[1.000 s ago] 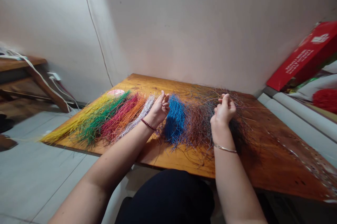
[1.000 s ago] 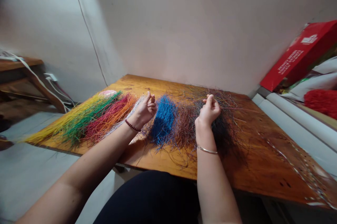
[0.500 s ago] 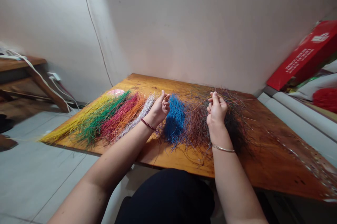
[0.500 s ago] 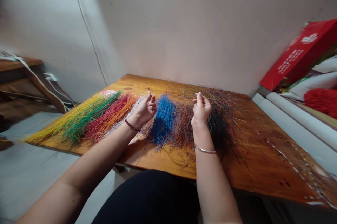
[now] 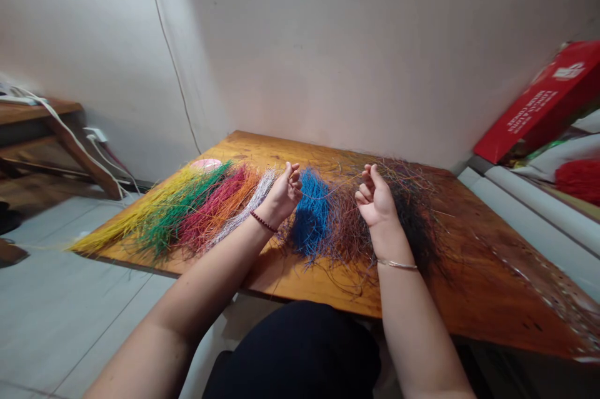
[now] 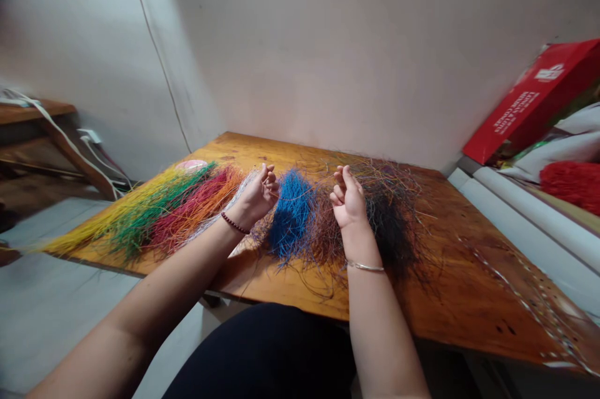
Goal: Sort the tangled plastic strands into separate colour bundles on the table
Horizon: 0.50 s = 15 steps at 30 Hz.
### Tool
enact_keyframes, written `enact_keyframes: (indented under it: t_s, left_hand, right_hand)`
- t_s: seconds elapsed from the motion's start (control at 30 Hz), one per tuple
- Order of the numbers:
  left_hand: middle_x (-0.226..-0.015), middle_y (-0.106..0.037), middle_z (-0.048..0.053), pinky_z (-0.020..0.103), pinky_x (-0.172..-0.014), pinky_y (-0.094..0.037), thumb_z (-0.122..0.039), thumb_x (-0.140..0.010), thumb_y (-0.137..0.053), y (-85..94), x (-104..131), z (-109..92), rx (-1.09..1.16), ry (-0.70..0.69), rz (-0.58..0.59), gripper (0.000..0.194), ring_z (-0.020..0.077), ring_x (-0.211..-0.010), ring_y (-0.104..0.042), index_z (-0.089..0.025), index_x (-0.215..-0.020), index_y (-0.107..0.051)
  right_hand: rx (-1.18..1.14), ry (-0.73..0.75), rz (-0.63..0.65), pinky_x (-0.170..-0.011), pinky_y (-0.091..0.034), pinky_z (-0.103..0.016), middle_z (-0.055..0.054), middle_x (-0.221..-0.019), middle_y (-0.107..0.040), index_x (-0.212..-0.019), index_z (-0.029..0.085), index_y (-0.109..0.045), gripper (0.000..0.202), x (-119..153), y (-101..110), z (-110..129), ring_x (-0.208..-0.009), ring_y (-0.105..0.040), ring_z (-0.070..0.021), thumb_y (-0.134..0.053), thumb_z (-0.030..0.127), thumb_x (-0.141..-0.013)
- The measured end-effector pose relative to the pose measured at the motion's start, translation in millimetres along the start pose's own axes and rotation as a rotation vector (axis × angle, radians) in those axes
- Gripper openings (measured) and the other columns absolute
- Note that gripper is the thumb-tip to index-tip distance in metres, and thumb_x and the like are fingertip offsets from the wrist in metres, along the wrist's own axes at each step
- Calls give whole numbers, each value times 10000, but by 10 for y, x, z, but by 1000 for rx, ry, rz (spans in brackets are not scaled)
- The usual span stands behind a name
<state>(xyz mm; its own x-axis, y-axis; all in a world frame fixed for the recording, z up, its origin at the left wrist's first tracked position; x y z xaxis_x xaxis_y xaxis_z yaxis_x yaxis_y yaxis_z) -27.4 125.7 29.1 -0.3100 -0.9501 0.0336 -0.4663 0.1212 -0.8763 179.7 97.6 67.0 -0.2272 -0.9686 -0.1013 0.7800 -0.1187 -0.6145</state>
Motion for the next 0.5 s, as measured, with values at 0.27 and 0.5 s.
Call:
enact_keyframes:
  t_s: [0.27, 0.5]
  left_hand:
    - [-667, -527, -51, 118, -407, -334, -357, -924, -557, 30, -27, 18, -74, -9, 21, 194, 18, -458, -443, -206, -1040, -592]
    - [-860, -619, 4, 134, -438, -346, -273, -795, -725, -58, 12, 127, -334, -11, 101, 278, 14, -525, -459, -184, -1051, -665]
  right_hand:
    - [-104, -85, 47, -329, -130, -218, 67, -732, -710, -799, 241, -679, 178, 13, -44, -58, -354, -134, -24, -780, 369, -727]
    - [-90, -89, 68, -322, -131, -221, 65, -746, -719, -794, 244, -683, 196, 18, -80, -90, -355, -127, -24, -797, 378, -707]
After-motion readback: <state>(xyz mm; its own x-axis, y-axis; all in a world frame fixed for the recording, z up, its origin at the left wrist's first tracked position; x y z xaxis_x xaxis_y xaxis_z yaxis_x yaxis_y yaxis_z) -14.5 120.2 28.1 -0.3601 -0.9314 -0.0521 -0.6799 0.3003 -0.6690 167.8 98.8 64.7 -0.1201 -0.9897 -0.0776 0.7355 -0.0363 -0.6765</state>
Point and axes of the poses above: each hand's wrist, its own x-axis away from the middle knuckle, its own y-axis out of the back of the hand, z = x × y, the point moved 10 cm from there along -x, towards the middle knuckle
